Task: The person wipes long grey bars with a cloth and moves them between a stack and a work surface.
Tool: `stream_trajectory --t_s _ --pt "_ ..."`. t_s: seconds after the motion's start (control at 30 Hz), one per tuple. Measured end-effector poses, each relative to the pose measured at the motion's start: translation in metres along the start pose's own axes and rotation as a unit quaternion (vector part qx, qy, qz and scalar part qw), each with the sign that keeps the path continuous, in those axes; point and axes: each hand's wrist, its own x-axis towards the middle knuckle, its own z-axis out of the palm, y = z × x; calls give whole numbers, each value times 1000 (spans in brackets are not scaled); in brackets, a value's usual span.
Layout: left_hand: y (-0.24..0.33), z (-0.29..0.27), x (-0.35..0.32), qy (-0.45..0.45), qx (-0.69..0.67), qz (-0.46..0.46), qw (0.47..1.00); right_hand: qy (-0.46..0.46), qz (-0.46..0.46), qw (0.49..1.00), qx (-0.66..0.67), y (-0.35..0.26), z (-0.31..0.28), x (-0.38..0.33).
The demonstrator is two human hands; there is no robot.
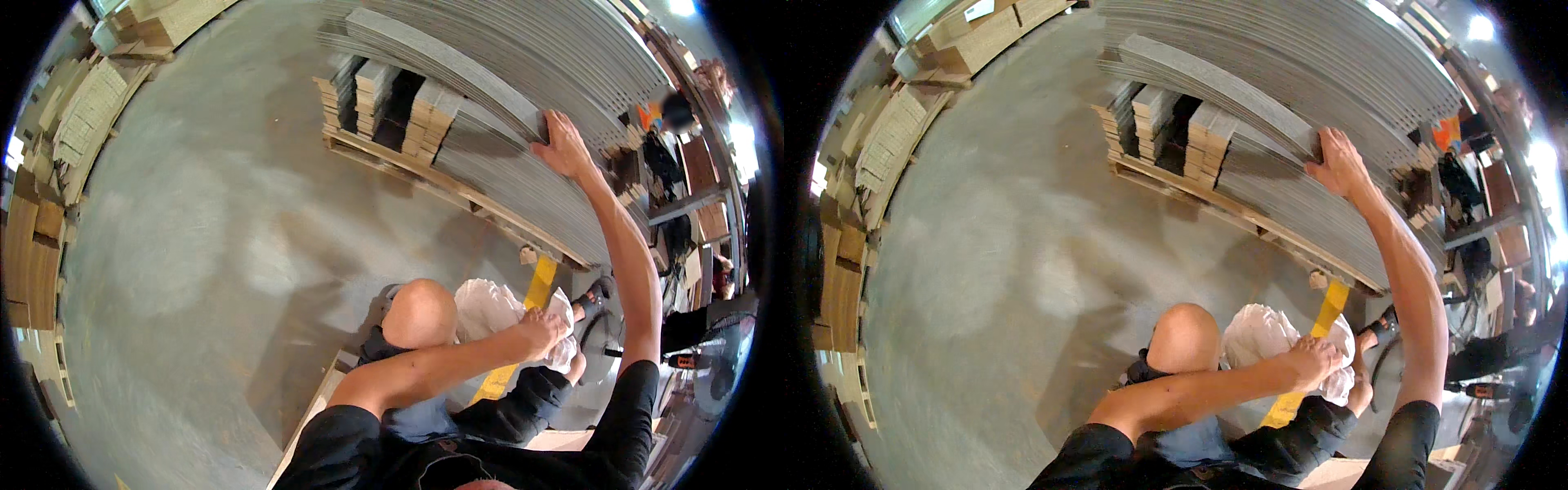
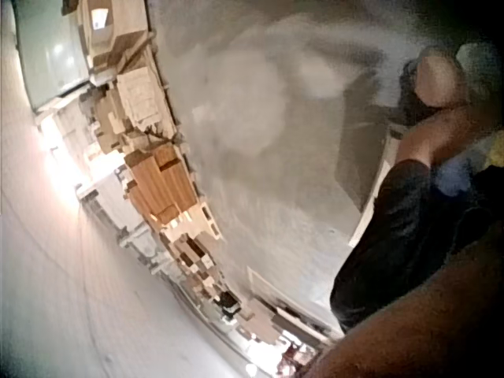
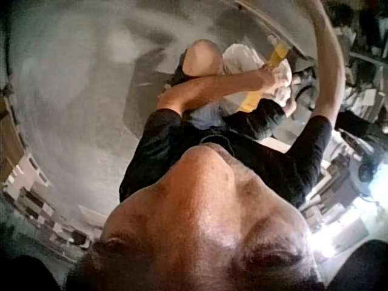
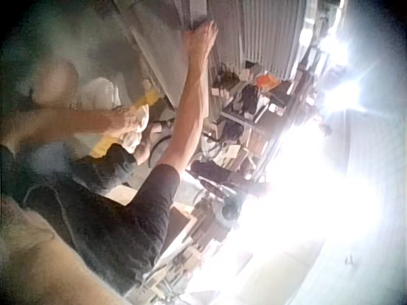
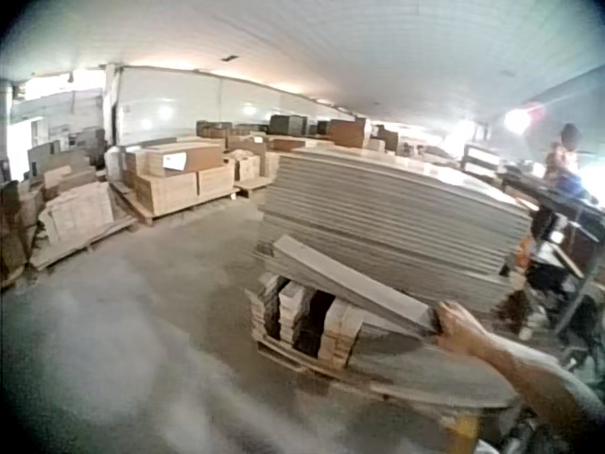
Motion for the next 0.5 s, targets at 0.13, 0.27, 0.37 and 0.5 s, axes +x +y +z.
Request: stream_trajectory --t_s 0.13,0.27,0.37,0.5 --pt "8 -32 12 -162 0 -52 986 -10 6 1000 -13 0 22 56" --pt "4 -26 -11 17 36 -12 999 -15 -39 999 -10 -3 38 104" --pt "4 -41 -5 -59 -4 -26 998 -31 -45 999 1 0 47 129" --pt "4 -17 -8 -35 21 -32 999 -58 -32 997 -30 17 59 156"
